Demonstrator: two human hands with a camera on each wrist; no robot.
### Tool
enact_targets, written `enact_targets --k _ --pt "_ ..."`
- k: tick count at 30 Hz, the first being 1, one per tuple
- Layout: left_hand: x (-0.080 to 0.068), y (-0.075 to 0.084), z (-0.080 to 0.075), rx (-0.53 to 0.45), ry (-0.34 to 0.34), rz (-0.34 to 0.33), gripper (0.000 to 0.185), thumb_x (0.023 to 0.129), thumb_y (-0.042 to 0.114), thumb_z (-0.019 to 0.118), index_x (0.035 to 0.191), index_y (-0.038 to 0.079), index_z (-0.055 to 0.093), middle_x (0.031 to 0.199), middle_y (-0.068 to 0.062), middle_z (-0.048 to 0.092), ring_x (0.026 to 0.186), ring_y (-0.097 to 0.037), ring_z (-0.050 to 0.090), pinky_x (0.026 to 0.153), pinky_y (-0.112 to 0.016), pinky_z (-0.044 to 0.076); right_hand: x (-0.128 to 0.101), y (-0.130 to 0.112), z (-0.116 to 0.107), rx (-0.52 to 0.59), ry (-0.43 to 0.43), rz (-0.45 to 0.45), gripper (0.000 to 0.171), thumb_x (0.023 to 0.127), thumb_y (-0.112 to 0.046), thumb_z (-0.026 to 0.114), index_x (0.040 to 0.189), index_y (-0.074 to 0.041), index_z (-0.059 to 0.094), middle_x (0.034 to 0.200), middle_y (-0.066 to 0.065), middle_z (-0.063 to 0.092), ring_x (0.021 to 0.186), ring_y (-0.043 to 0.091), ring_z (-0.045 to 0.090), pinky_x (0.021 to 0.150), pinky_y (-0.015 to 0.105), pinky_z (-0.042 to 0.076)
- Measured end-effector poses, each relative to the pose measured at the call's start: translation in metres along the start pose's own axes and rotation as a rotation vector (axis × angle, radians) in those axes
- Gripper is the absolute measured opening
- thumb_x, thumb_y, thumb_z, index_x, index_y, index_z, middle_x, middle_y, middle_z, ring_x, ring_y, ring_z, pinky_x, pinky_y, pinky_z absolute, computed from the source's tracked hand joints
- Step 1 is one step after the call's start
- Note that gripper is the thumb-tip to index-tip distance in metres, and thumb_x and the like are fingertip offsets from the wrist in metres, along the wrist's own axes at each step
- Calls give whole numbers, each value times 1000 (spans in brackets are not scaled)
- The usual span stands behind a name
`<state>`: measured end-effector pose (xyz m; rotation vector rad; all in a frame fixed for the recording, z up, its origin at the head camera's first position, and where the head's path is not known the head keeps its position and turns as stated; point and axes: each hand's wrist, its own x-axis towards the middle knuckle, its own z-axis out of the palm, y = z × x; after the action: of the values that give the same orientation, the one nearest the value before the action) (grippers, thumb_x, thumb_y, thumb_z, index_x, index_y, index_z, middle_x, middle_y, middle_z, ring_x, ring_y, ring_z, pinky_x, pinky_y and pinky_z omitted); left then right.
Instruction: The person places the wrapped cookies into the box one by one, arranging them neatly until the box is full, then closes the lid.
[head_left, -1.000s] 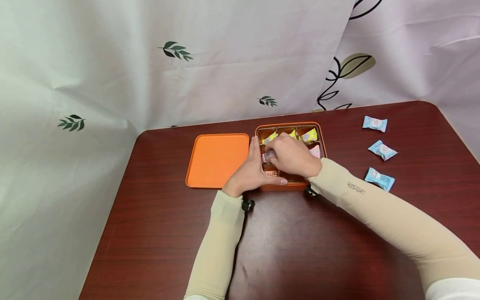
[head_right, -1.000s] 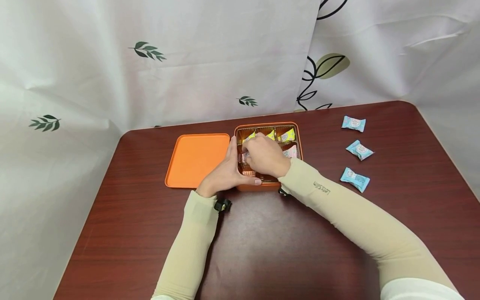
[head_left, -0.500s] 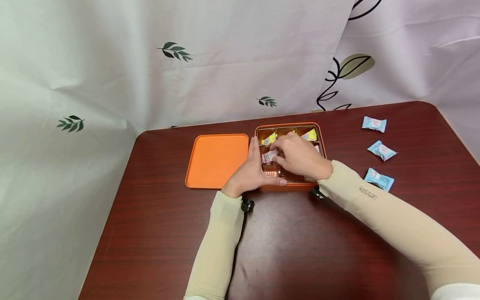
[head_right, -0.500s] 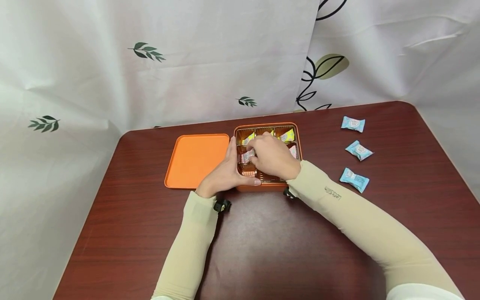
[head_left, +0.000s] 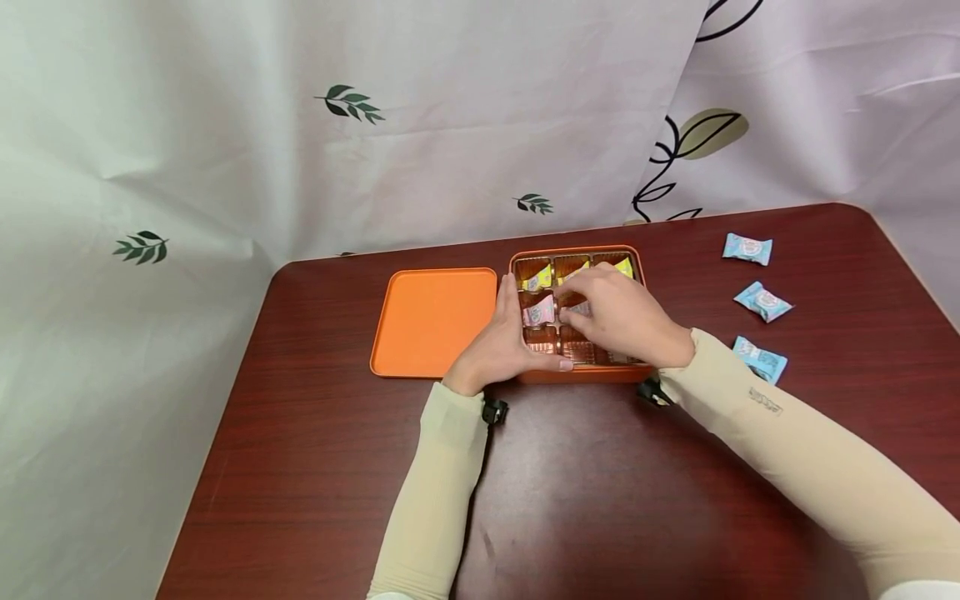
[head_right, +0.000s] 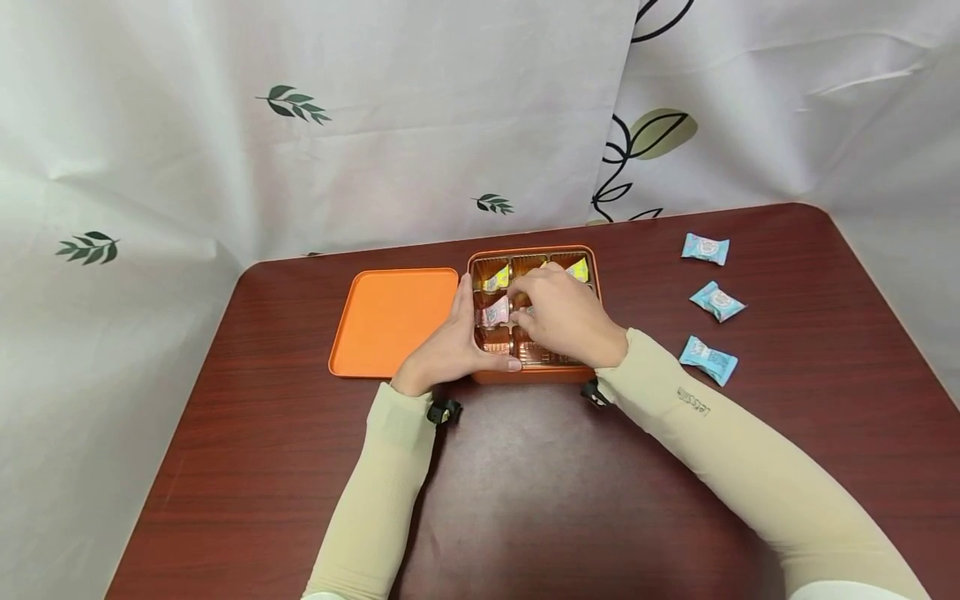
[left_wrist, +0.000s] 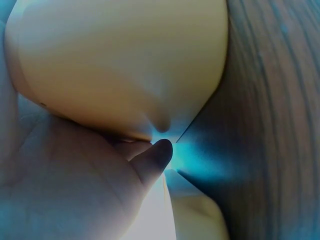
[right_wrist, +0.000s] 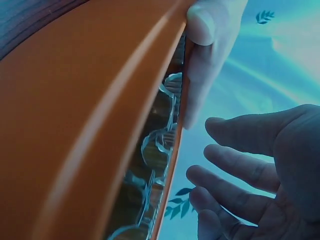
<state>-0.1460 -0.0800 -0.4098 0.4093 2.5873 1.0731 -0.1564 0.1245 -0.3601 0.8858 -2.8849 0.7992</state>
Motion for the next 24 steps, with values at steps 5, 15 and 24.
enact_targets --k 5,15,24 --pt "0 0 0 -1 -3 -6 148 71 56 87 156 16 -27 166 -7 -24 153 -22 -2 118 -42 27 -8 6 -6 -2 31 5 22 91 -13 73 111 -5 74 110 11 72 108 33 59 94 49 45" --pt "-1 0 0 -5 -15 -13 148 71 60 85 156 18 -28 162 3 -30 153 -20 -5 118 -42 26 -29 18 -19 -48 69 48 34 88 -14 77 118 -1 70 113 15 70 109 34 57 93 51 46" --pt "-1 0 0 0 -20 -14 149 70 60 86 155 20 -29 161 6 -32 153 -17 -7 118 -40 27 -49 23 -25 -54 87 76 33 89 -14 77 120 -4 71 113 16 70 109 35 56 89 51 45"
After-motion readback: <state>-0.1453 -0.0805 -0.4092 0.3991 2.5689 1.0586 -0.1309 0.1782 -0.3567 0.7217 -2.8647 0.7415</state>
